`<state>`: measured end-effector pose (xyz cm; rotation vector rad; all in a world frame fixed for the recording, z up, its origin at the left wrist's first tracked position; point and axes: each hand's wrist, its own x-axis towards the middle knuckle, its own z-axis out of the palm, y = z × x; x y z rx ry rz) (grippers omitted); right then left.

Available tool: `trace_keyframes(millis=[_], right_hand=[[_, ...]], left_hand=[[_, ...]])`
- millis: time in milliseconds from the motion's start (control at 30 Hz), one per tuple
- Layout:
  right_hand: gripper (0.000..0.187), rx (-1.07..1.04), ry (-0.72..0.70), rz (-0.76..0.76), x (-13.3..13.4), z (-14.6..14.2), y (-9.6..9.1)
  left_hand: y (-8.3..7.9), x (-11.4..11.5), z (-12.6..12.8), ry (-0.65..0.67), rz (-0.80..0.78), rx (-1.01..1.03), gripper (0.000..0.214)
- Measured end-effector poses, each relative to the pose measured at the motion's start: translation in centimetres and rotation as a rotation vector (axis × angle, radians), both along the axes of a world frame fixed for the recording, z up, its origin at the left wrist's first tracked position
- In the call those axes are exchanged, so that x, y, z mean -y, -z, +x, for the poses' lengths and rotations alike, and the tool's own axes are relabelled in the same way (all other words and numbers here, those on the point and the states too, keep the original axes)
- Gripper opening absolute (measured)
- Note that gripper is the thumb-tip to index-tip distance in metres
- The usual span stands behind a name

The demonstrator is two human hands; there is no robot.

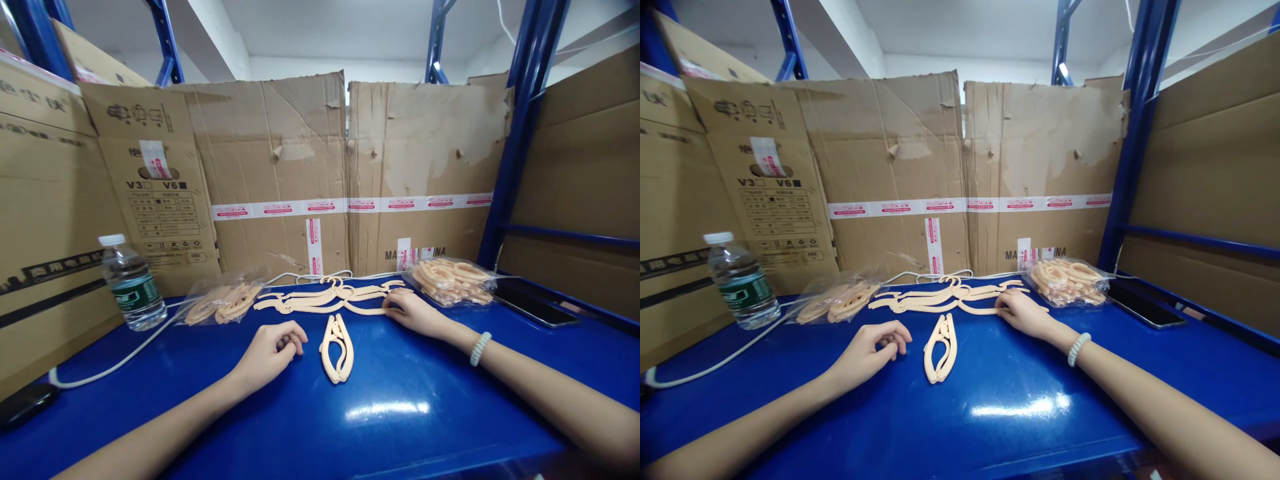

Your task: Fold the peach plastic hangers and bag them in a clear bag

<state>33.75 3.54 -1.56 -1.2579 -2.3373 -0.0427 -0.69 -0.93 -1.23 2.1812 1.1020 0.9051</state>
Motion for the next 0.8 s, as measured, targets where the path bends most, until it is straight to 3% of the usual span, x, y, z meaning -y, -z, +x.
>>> trace_keyframes(millis=[267, 433, 600, 800], right_hand=[[0.005, -0.044, -0.021, -0.031, 0.5, -0.2, -0.5], [0.005, -0.111, -0.054, -0.071, 0.9, 0.1, -1.4], [0.013, -0.301, -0.107, -0.198, 1.4, 0.8, -2.5], [0.029, -0.433, -0.102, -0.223, 2.1, 1.4, -3.9]], left_hand=[[-0.4, 0.3, 0.1, -0.002, -0.066, 0.101, 0.027], [-0.3, 0.2, 0.4, -0.008, -0.112, 0.202, 0.039], [0.0, -0.5, 0.3, -0.024, -0.136, 0.257, 0.04], [0.2, -1.1, 0.1, -0.105, -0.275, 0.376, 0.04]])
